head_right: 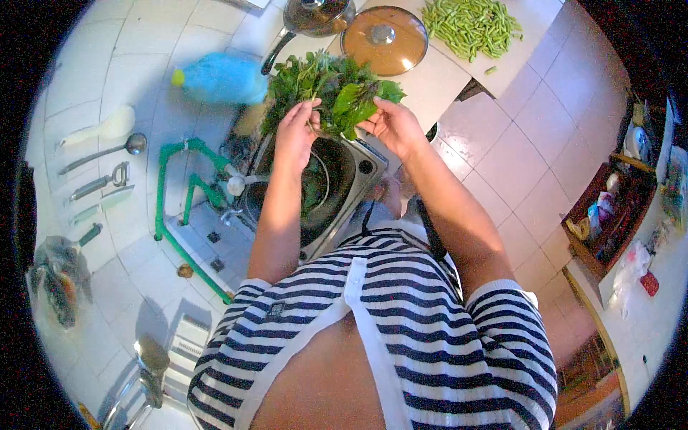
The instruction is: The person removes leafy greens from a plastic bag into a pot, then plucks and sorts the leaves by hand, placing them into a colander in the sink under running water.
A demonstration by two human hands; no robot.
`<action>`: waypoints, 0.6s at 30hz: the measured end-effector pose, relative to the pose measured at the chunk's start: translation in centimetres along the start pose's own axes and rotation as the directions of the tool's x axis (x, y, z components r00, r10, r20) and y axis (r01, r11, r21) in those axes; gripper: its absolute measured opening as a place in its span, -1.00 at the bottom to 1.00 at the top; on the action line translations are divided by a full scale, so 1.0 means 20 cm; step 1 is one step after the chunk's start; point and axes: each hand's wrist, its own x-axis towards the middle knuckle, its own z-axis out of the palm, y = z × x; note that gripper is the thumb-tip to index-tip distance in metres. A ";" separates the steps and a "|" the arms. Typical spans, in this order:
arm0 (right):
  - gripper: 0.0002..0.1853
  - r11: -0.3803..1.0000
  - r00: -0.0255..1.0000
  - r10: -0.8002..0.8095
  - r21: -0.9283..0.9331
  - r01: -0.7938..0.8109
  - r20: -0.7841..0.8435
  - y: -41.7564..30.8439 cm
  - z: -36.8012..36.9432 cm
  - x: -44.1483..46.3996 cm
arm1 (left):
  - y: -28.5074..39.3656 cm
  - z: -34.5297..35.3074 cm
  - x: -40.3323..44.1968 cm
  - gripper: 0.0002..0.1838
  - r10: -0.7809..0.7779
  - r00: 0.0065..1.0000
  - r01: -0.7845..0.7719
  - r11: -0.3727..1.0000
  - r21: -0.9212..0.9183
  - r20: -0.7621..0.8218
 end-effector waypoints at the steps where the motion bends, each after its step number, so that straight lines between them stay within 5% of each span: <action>1: -0.72 1.000 1.000 0.006 0.000 -0.006 -0.019 -0.01 -0.01 0.00 | 0.00 -0.02 0.00 -0.72 -0.054 0.998 0.055 0.991 -0.124 0.007; 6: -0.75 0.999 1.000 0.016 0.034 -0.015 -0.013 -0.04 -0.08 0.01 | 0.00 -0.08 0.02 -0.76 -0.235 0.968 0.185 0.909 -0.374 -0.092; 12: -0.78 0.995 0.989 -0.091 -0.061 0.084 -0.114 -0.14 -0.19 0.03 | -0.01 -0.02 -0.01 -0.70 -0.305 0.952 0.213 0.718 -0.662 -0.024; 18: -0.79 0.983 0.955 -0.175 -0.088 0.159 -0.238 -0.33 -0.22 -0.12 | -0.45 0.16 -0.01 -0.69 -0.555 0.813 0.547 0.627 -0.554 0.175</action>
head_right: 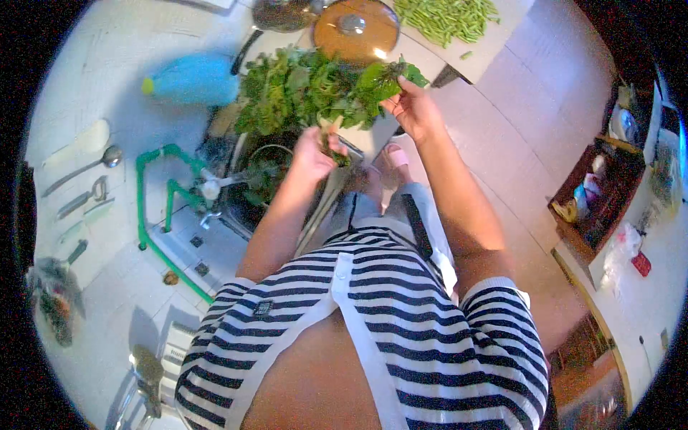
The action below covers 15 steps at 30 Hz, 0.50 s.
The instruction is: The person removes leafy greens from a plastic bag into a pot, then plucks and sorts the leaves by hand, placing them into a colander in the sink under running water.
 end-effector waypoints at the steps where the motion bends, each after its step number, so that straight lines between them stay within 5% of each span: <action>1: -0.79 1.000 1.000 -0.005 -0.001 0.005 -0.003 -0.02 -0.06 0.01 | -0.12 0.00 0.06 -0.70 -0.082 0.995 0.083 0.996 0.015 -0.058; 2: -0.79 1.000 1.000 -0.008 -0.001 0.008 -0.003 -0.04 -0.11 0.02 | -0.26 -0.01 0.13 -0.72 -0.159 0.980 0.163 0.986 0.025 -0.117; 6: -0.70 0.997 0.994 -0.072 -0.036 0.069 -0.077 -0.13 -0.09 -0.08 | -0.87 -0.37 0.74 -0.79 -0.446 0.892 0.451 0.875 -0.174 0.068; 8: -0.75 0.997 0.990 -0.075 0.000 0.076 -0.120 -0.14 -0.15 -0.08 | -0.91 -0.27 0.80 -0.88 -0.295 0.953 0.301 0.948 0.100 -0.071; 10: -0.74 0.996 0.990 -0.073 0.037 0.078 -0.119 -0.13 -0.18 -0.09 | -0.99 -0.26 1.01 -0.89 -0.130 0.967 0.014 0.884 -0.467 -0.218; 12: -0.73 0.998 0.995 -0.062 0.002 0.063 -0.075 -0.12 -0.28 -0.08 | -1.12 -0.32 1.21 -0.87 -0.013 0.989 -0.039 0.937 -0.348 -0.147; 14: -0.73 0.999 0.980 -0.026 -0.025 0.021 -0.199 -0.08 -0.25 -0.09 | -1.11 -0.25 1.21 -0.82 0.023 0.813 -0.276 0.895 -0.350 -0.582; 15: -0.73 0.999 0.981 -0.013 -0.044 0.004 -0.194 -0.06 -0.22 -0.10 | -1.09 -0.24 1.21 -0.78 0.053 0.856 -0.313 0.845 -0.434 -0.514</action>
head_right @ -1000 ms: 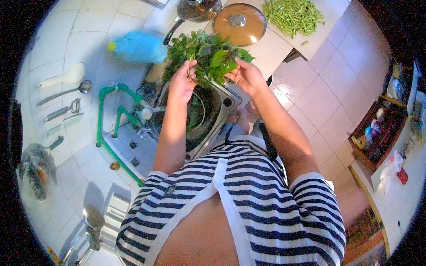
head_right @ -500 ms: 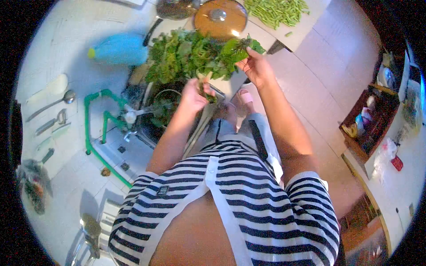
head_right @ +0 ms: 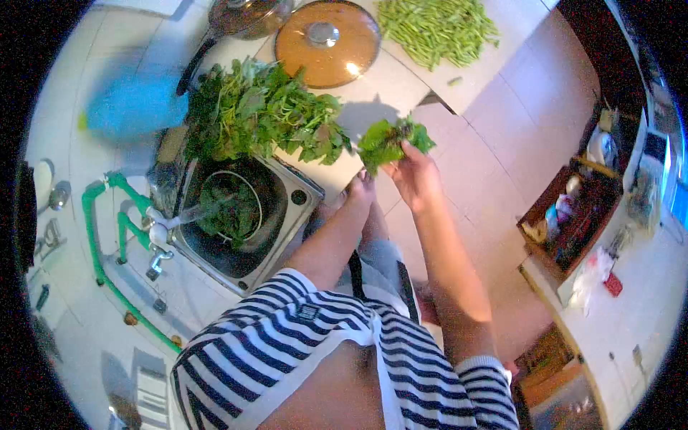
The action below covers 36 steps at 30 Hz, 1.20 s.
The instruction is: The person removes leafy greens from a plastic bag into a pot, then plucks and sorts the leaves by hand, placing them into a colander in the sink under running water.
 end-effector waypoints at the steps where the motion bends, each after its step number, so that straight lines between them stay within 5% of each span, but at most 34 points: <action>1: -0.73 1.000 1.000 0.017 -0.014 -0.017 0.005 0.03 -0.01 0.01 | -0.01 -0.01 0.05 -0.74 -0.017 0.996 0.026 0.995 -0.101 0.084; 3: -0.74 0.996 1.000 -0.020 -0.085 0.020 0.001 0.09 -0.05 -0.01 | -0.04 -0.10 0.10 -0.69 -0.061 0.897 0.043 0.998 0.051 0.438; 4: -0.67 0.982 1.000 0.017 -0.188 -0.014 0.016 0.13 -0.14 0.02 | 0.00 -0.08 -0.01 -0.69 -0.212 0.873 0.147 0.973 0.179 0.438; 5: -0.67 0.981 0.999 0.036 -0.192 -0.029 0.032 0.16 -0.15 0.03 | 0.08 -0.03 -0.15 -0.69 -0.190 0.879 0.130 0.978 0.162 0.438; 7: -0.66 0.961 1.000 0.006 -0.276 -0.012 -0.022 0.19 -0.11 0.01 | 0.26 -0.02 -0.44 -0.70 -0.369 0.886 0.148 0.800 0.581 0.282; 8: -0.66 0.960 1.000 0.029 -0.280 -0.027 0.002 0.21 -0.08 0.00 | 0.34 -0.08 -0.48 -0.78 -0.436 0.795 0.040 0.733 0.679 0.423; 9: -0.68 0.956 1.000 0.007 -0.292 -0.016 -0.030 0.22 -0.05 0.00 | 0.44 -0.11 -0.50 -0.78 -0.407 0.805 0.021 0.747 0.665 0.432; 11: -0.69 0.951 0.999 -0.012 -0.310 -0.001 -0.040 0.25 0.05 0.01 | 0.66 -0.05 -0.64 -0.76 0.062 0.833 -0.500 0.513 0.698 0.550; 12: -0.65 0.939 0.999 -0.029 -0.344 0.020 -0.020 0.27 0.10 0.01 | 0.75 0.01 -0.76 -0.71 0.373 0.700 -0.714 0.388 0.583 0.609; 13: -0.61 0.924 0.999 -0.043 -0.380 0.038 -0.006 0.31 0.14 0.00 | 0.81 0.08 -0.88 -0.71 0.391 0.700 -0.714 0.392 0.580 0.598; 15: -0.58 0.820 1.000 -0.005 -0.573 0.020 0.028 0.41 0.24 0.01 | 0.93 0.23 -1.04 -0.73 0.511 0.281 -0.939 -0.030 0.343 0.812; 19: -0.66 0.814 0.994 0.016 -0.578 0.051 0.110 0.55 0.49 -0.05 | 1.08 0.25 -1.04 -0.70 0.525 0.446 -0.875 0.086 0.476 0.725; 21: -0.67 0.925 0.982 0.166 -0.360 -0.123 0.091 0.55 0.51 -0.02 | 1.15 0.20 -0.95 -0.62 0.473 0.717 -0.682 0.627 0.376 0.512; 22: -0.69 0.918 0.977 0.185 -0.375 -0.131 0.111 0.54 0.55 -0.04 | 1.19 0.16 -0.86 -0.66 0.445 0.745 -0.630 0.716 0.302 0.497; 25: -0.71 0.965 0.955 0.156 -0.246 -0.092 0.253 0.50 0.57 0.01 | 1.38 0.16 -1.14 -0.76 0.403 0.739 -0.545 0.829 0.126 0.541; 29: -0.70 0.959 0.948 0.205 -0.246 -0.144 0.245 0.43 0.60 0.04 | 1.50 0.11 -1.20 -0.69 0.328 0.754 -0.488 0.860 0.151 0.569; 30: -0.67 0.955 0.944 0.216 -0.256 -0.151 0.249 0.42 0.59 0.04 | 1.54 0.07 -1.18 -0.61 0.246 0.632 -0.513 0.843 0.159 0.734; 36: -0.63 0.947 0.934 0.171 -0.314 -0.068 0.314 0.39 0.61 0.14 | 1.58 0.07 -1.28 -0.68 0.186 0.669 -0.329 0.942 0.063 0.720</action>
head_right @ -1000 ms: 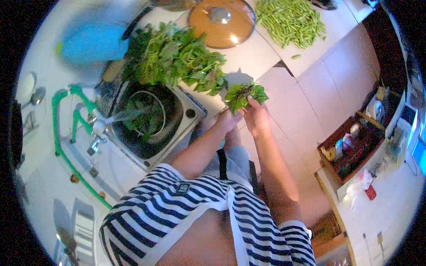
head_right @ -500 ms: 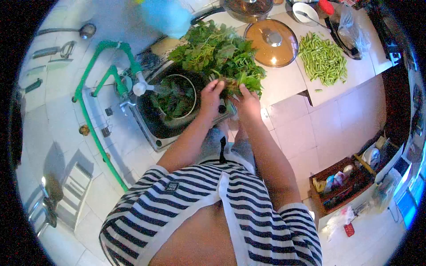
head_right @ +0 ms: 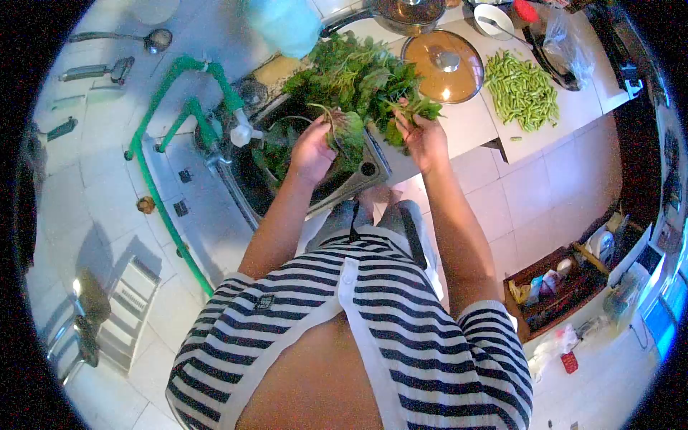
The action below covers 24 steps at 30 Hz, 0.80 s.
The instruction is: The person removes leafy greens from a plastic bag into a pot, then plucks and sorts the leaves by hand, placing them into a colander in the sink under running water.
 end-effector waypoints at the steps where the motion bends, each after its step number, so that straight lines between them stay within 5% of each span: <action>1: -0.61 0.996 1.000 -0.030 -0.083 0.029 -0.002 0.00 0.00 0.00 | 0.00 0.00 0.00 -0.73 -0.004 0.999 0.005 1.000 0.014 -0.045; 2: -0.54 0.963 0.987 -0.027 -0.267 -0.016 -0.157 -0.01 0.05 -0.03 | 0.00 0.01 -0.01 -0.73 -0.008 0.999 0.009 1.000 0.020 -0.041; 3: -0.54 0.965 0.987 -0.034 -0.263 -0.010 -0.160 0.03 -0.01 0.00 | 0.00 0.01 -0.01 -0.75 0.027 0.994 -0.009 0.985 0.173 -0.101; 4: -0.51 0.746 0.955 -0.264 -0.657 0.112 -0.137 0.09 -0.12 0.07 | 0.00 0.02 -0.01 -0.76 0.073 0.985 -0.019 0.946 0.323 -0.153; 6: -0.49 0.142 0.712 -0.676 -0.914 0.380 0.191 0.14 -0.06 0.02 | -0.03 0.00 0.01 -0.78 0.152 0.986 -0.113 0.917 0.384 -0.074; 7: -0.49 0.141 0.708 -0.682 -0.916 0.376 0.185 0.14 0.03 -0.05 | -0.05 0.00 0.02 -0.79 0.227 0.974 -0.208 0.878 0.431 0.006; 9: -0.58 0.459 0.881 -0.418 -0.785 0.415 0.221 0.16 0.21 -0.19 | -0.05 0.06 -0.01 -0.80 0.256 0.966 -0.235 0.838 0.493 0.027; 13: -0.78 0.434 0.844 -0.502 -0.789 0.435 0.189 0.23 0.38 -0.28 | -0.06 0.19 -0.08 -0.82 0.388 0.907 -0.389 0.627 0.675 0.163; 15: -0.85 0.781 0.911 -0.399 -0.484 0.395 0.101 0.25 0.35 -0.25 | -0.06 0.19 -0.08 -0.83 0.394 0.898 -0.420 0.640 0.644 0.194; 16: -0.82 0.834 0.940 -0.326 -0.438 0.335 0.098 0.25 0.34 -0.26 | -0.04 0.20 -0.08 -0.82 0.345 0.936 -0.333 0.801 0.497 0.070; 17: -0.82 0.838 0.941 -0.325 -0.434 0.332 0.093 0.25 0.32 -0.27 | -0.03 0.20 -0.09 -0.82 0.267 0.963 -0.240 0.918 0.316 -0.043; 21: -0.76 0.989 0.989 -0.111 -0.082 0.119 0.098 0.22 0.32 -0.31 | -0.04 0.19 -0.07 -0.80 0.310 0.951 -0.264 0.825 0.500 -0.011; 24: -0.74 0.997 0.997 -0.037 0.072 0.032 0.074 0.20 0.31 -0.32 | -0.02 0.22 -0.08 -0.81 0.256 0.966 -0.226 0.912 0.342 -0.043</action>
